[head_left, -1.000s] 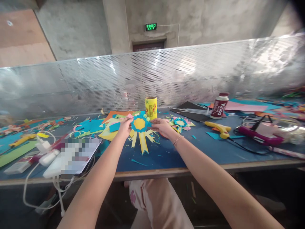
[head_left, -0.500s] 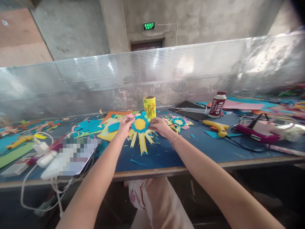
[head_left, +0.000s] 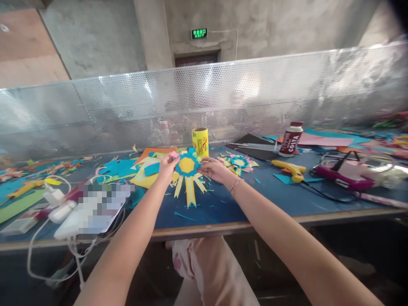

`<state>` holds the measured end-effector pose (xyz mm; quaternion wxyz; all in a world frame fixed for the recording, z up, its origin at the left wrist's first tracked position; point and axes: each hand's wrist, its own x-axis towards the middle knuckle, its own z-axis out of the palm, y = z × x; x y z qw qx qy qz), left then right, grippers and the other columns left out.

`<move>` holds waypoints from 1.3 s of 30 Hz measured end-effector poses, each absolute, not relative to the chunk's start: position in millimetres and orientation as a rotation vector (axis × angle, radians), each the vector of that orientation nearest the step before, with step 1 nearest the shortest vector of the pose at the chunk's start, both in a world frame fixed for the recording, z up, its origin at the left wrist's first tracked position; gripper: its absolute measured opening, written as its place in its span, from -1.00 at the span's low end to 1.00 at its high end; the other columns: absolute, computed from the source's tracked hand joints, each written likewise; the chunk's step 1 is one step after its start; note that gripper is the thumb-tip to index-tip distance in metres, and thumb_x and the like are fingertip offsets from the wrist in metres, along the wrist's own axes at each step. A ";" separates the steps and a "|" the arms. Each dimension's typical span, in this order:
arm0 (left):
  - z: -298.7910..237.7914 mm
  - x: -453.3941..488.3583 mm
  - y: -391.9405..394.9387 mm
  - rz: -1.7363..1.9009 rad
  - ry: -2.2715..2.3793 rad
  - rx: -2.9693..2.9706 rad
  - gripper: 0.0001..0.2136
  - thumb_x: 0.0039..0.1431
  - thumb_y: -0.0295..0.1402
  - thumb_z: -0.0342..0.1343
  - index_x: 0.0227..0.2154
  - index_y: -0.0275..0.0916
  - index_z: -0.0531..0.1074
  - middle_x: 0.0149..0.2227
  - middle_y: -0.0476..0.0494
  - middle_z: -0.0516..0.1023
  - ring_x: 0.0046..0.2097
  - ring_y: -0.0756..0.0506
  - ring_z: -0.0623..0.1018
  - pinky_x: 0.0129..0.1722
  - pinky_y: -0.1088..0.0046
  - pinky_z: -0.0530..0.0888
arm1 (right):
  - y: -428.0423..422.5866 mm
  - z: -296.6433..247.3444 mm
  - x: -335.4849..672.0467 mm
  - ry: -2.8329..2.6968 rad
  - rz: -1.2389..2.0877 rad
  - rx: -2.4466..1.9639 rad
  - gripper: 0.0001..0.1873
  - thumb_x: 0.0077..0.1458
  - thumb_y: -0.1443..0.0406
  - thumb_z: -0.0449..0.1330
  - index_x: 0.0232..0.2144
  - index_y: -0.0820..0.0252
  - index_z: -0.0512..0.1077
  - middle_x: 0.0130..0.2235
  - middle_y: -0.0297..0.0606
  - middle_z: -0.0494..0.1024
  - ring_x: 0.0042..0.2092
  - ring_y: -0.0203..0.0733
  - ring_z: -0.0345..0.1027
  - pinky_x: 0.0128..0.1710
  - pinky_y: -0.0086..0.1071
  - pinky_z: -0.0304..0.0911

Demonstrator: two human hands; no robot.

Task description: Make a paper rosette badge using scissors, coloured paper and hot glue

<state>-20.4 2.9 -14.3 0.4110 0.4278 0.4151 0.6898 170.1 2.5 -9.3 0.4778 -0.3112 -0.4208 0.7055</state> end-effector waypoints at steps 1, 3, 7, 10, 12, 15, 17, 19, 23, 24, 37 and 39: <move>-15.0 -20.8 3.7 1.751 1.052 1.084 -0.74 -0.24 -0.32 0.35 -0.55 -0.27 0.36 -0.60 0.05 0.39 -0.62 0.11 0.33 -0.67 0.61 0.14 | 2.2 -9.0 170.5 -1.028 1.733 -0.751 -0.65 -0.15 0.64 0.14 -0.34 0.21 0.25 -0.42 -0.36 0.46 -0.42 -0.34 0.45 -0.28 -0.40 0.45; -16.4 -21.7 5.5 1.765 1.053 1.107 -0.72 -0.26 -0.30 0.35 -0.54 -0.28 0.36 -0.60 0.05 0.39 -0.62 0.12 0.31 -0.67 0.60 0.12 | 1.7 -8.6 171.0 -1.024 1.748 -0.738 -0.66 -0.14 0.64 0.14 -0.34 0.21 0.25 -0.42 -0.35 0.46 -0.42 -0.33 0.46 -0.30 -0.42 0.45; -18.0 -22.1 7.3 1.787 1.048 1.141 -0.72 -0.27 -0.28 0.34 -0.51 -0.29 0.39 -0.57 0.02 0.41 -0.59 0.10 0.32 -0.64 0.59 0.15 | 1.2 -9.0 169.5 -1.014 1.742 -0.730 -0.66 -0.13 0.65 0.14 -0.34 0.22 0.26 -0.43 -0.34 0.45 -0.42 -0.33 0.46 -0.30 -0.43 0.45; -18.5 -21.4 7.4 1.806 1.053 1.158 -0.73 -0.25 -0.29 0.33 -0.51 -0.28 0.40 -0.56 0.01 0.42 -0.56 0.09 0.35 -0.61 0.59 0.18 | 1.1 -9.9 167.2 -0.993 1.724 -0.734 -0.65 -0.14 0.67 0.11 -0.35 0.21 0.26 -0.45 -0.37 0.44 -0.43 -0.34 0.45 -0.30 -0.43 0.46; -18.8 -20.9 7.4 1.808 1.060 1.171 -0.73 -0.24 -0.28 0.33 -0.50 -0.28 0.40 -0.56 0.01 0.41 -0.56 0.09 0.34 -0.61 0.58 0.17 | 1.1 -10.1 166.4 -0.980 1.726 -0.734 -0.64 -0.15 0.68 0.09 -0.36 0.19 0.26 -0.45 -0.40 0.43 -0.44 -0.35 0.45 -0.33 -0.45 0.46; -18.7 -20.5 7.1 1.809 1.084 1.173 -0.73 -0.23 -0.26 0.32 -0.48 -0.28 0.40 -0.57 0.02 0.39 -0.59 0.10 0.30 -0.62 0.57 0.15 | 1.3 -9.6 167.1 -0.974 1.743 -0.717 -0.63 -0.17 0.68 0.09 -0.36 0.19 0.26 -0.44 -0.40 0.43 -0.46 -0.36 0.44 -0.36 -0.46 0.45; -18.0 -20.2 6.2 1.816 1.101 1.171 -0.72 -0.23 -0.25 0.32 -0.47 -0.28 0.41 -0.57 0.03 0.38 -0.59 0.10 0.29 -0.62 0.57 0.15 | 1.5 -9.1 168.3 -0.975 1.759 -0.699 -0.63 -0.18 0.67 0.10 -0.36 0.19 0.26 -0.43 -0.38 0.44 -0.45 -0.35 0.44 -0.35 -0.45 0.45; -16.9 -19.7 5.0 1.821 1.116 1.173 -0.71 -0.23 -0.24 0.32 -0.46 -0.29 0.41 -0.57 0.03 0.37 -0.61 0.11 0.26 -0.62 0.57 0.13 | 1.6 -8.6 169.6 -0.970 1.781 -0.687 -0.63 -0.18 0.65 0.10 -0.35 0.19 0.26 -0.45 -0.39 0.43 -0.45 -0.34 0.44 -0.33 -0.41 0.45; -15.1 -18.4 2.2 1.822 1.118 1.191 -0.70 -0.24 -0.22 0.31 -0.46 -0.29 0.42 -0.57 0.02 0.38 -0.61 0.12 0.23 -0.63 0.56 0.12 | 1.2 -8.2 170.6 -0.924 1.813 -0.687 -0.68 -0.16 0.61 0.09 -0.36 0.17 0.27 -0.51 -0.42 0.41 -0.45 -0.32 0.44 -0.31 -0.39 0.43; -15.0 -18.1 1.8 1.823 1.106 1.202 -0.70 -0.24 -0.22 0.31 -0.46 -0.29 0.42 -0.56 0.01 0.40 -0.60 0.10 0.26 -0.61 0.56 0.15 | 1.0 -8.3 170.4 -0.917 1.815 -0.683 -0.69 -0.16 0.59 0.11 -0.37 0.17 0.27 -0.51 -0.42 0.41 -0.45 -0.32 0.44 -0.32 -0.39 0.42; -16.1 -12.7 0.5 1.820 1.118 1.298 -0.72 -0.17 -0.21 0.29 -0.44 -0.26 0.42 -0.50 -0.09 0.48 -0.38 -0.06 0.48 -0.46 0.49 0.34 | 5.0 -17.5 159.5 -1.121 1.722 -0.646 -0.70 -0.23 0.54 0.26 -0.39 0.21 0.35 -0.45 -0.39 0.47 -0.43 -0.38 0.37 -0.40 -0.51 0.29; -16.4 -13.1 0.6 1.818 1.126 1.301 -0.71 -0.18 -0.19 0.29 -0.44 -0.26 0.42 -0.50 -0.08 0.47 -0.40 -0.05 0.47 -0.48 0.50 0.32 | 6.4 -19.0 159.5 -1.113 1.699 -0.660 -0.70 -0.26 0.52 0.28 -0.42 0.20 0.33 -0.45 -0.40 0.45 -0.41 -0.38 0.38 -0.39 -0.50 0.28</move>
